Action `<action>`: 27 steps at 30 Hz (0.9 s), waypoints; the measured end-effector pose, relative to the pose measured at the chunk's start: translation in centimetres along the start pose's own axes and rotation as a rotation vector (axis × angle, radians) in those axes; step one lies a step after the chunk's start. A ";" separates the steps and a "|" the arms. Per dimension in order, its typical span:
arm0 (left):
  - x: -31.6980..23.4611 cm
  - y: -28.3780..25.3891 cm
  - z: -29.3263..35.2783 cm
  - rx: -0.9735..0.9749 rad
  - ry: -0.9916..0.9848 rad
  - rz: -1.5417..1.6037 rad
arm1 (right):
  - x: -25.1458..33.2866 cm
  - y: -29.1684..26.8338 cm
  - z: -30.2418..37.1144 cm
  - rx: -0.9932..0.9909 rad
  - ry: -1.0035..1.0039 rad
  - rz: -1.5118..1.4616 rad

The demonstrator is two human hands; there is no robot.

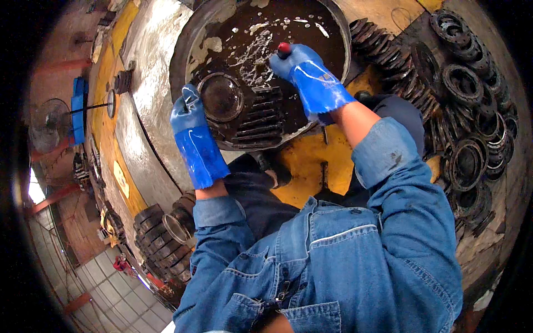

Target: The person sits on the floor and uses a red-handled brush to scrub a dark, circular metal part inside a basin filled with liquid. They repeatedly dip the part into the liquid and scrub its surface before placing it on a stack of similar parts.

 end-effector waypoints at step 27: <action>0.5 -1.0 -0.5 0.037 -0.150 -0.024 | 6.1 -2.4 7.9 0.365 -0.175 -0.919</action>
Point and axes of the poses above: each hand's wrist, its own z-axis away from the middle knuckle, its own y-axis out of the palm, x = y × z, the point moved 5 cm from there along -z, towards the middle knuckle, and after that the axes turned 3 degrees about z, right-handed, at the moved point
